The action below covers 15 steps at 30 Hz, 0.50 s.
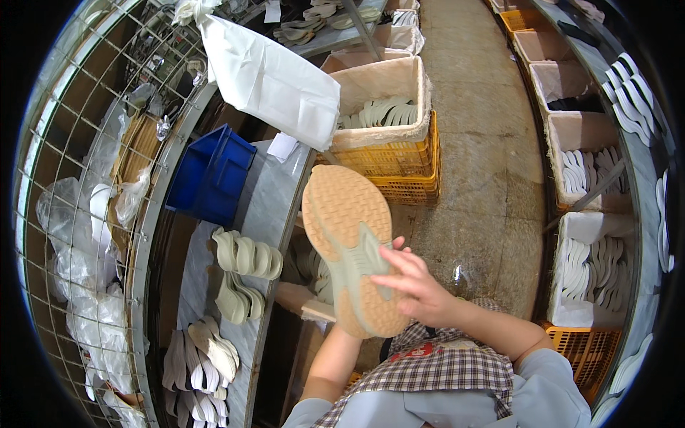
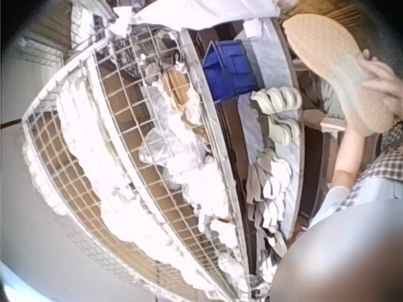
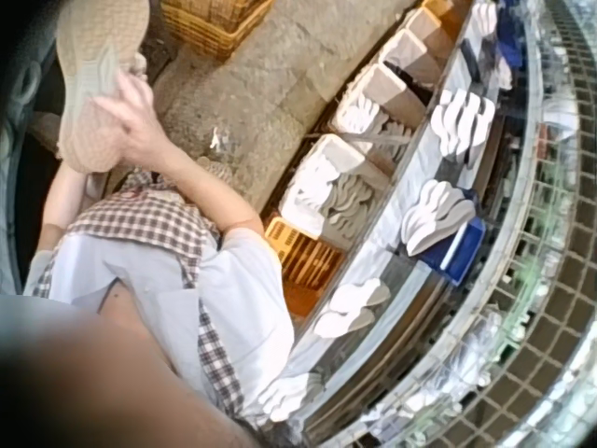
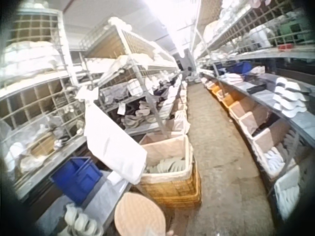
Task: The person picks up pairs of slippers from a metal shelf, turns them over to inspect the soles, and places them into a large fabric bin. The person repeats this process with multiple pairs of different colored slippers, stacking them in the bin.
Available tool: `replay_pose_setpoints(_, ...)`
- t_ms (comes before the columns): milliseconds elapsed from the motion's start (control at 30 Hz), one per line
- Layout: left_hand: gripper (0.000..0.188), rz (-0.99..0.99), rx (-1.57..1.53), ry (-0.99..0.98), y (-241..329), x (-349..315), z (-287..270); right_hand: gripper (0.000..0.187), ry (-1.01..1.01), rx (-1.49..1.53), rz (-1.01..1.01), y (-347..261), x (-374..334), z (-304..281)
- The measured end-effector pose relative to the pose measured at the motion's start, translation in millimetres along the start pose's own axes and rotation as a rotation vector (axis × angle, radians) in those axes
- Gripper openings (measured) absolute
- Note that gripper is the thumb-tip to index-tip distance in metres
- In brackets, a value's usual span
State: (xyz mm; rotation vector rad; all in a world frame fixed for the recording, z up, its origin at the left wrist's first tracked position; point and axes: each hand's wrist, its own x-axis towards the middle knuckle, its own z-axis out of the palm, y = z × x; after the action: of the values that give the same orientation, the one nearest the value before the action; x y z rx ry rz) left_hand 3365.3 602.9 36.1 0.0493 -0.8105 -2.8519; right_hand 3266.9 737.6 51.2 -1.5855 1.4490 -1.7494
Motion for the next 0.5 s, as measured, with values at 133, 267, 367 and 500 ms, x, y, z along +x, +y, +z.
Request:
replay_pose_setpoints(133, 0.053, 0.045, -0.3, 0.044, -5.2, -8.0, -5.8, 0.045, -0.079, -0.004, -0.022, -6.3, 1.7, 5.7)
replay_pose_setpoints(267, 0.049, 0.123, -0.234, 0.154, -4.3, -13.6, -9.4, 0.049, -0.029, 0.152, -0.05, -6.9, 2.7, 7.4)
replay_pose_setpoints(367, 0.049, 0.151, -0.17, 0.08, 1.2, -12.4, -6.4, 0.056, 0.026, 0.248, -0.104, -6.7, 2.2, 7.0)
replay_pose_setpoints(500, 0.058, 0.119, -0.275, -0.025, 9.3, -6.8, 1.3, 0.057, 0.075, 0.29, -0.076, -11.0, -4.6, 3.8)
